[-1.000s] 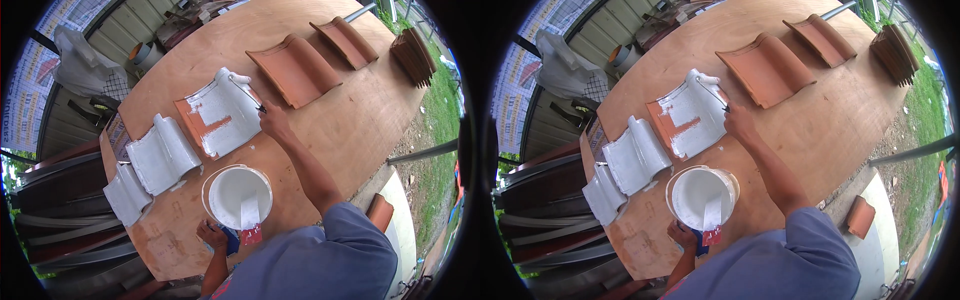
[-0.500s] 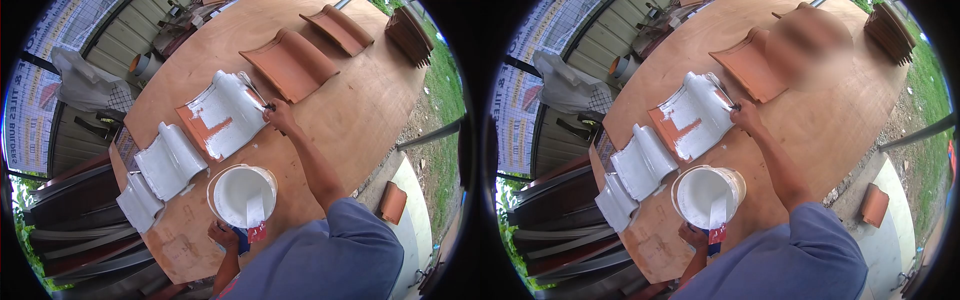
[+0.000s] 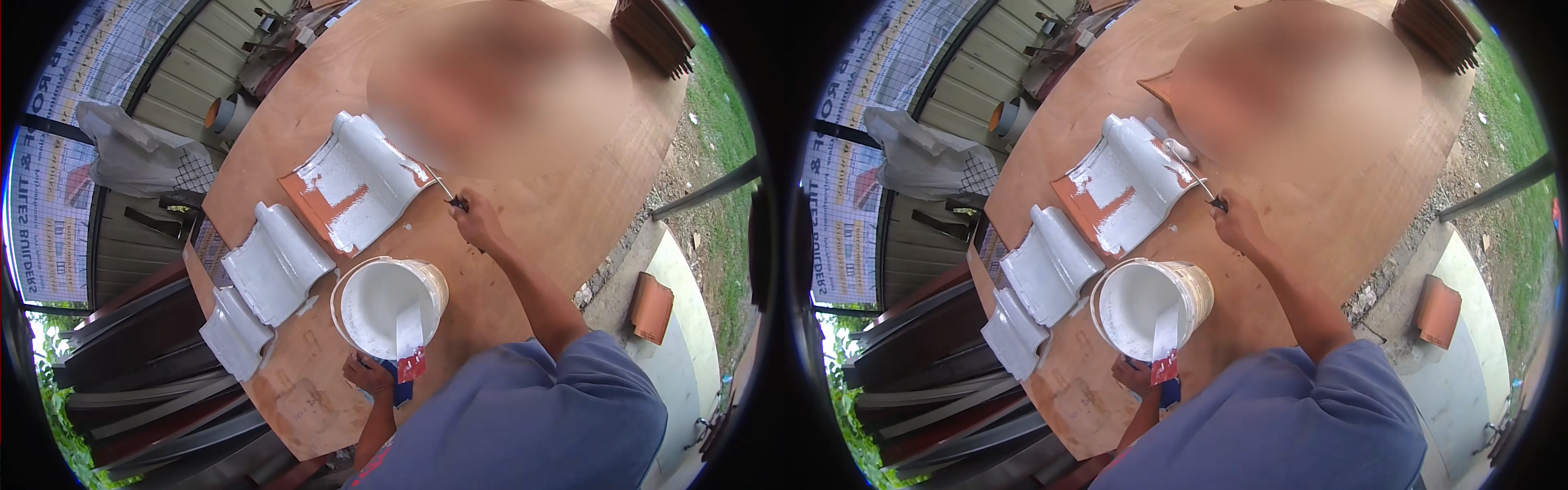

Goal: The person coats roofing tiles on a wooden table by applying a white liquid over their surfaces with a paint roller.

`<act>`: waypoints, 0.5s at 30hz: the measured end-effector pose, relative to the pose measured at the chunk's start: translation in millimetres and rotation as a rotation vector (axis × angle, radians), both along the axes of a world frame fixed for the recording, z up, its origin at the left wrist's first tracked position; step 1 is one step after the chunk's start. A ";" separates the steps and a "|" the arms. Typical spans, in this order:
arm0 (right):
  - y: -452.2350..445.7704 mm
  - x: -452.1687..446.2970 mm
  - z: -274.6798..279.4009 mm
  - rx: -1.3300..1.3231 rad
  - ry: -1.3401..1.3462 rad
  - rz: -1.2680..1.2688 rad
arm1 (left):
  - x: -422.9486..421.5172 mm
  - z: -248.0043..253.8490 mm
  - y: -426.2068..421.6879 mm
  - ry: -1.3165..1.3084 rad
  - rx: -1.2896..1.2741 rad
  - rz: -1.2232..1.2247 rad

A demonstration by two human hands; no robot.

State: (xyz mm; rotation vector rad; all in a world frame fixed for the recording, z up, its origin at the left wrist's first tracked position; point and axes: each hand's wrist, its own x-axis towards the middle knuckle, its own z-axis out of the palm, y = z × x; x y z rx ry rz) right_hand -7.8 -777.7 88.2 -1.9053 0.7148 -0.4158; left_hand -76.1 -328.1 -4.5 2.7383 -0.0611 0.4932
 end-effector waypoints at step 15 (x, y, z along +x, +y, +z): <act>11.9 -32.3 34.2 -0.179 0.118 0.077 | 2.7 -5.3 5.1 -0.040 0.021 -0.028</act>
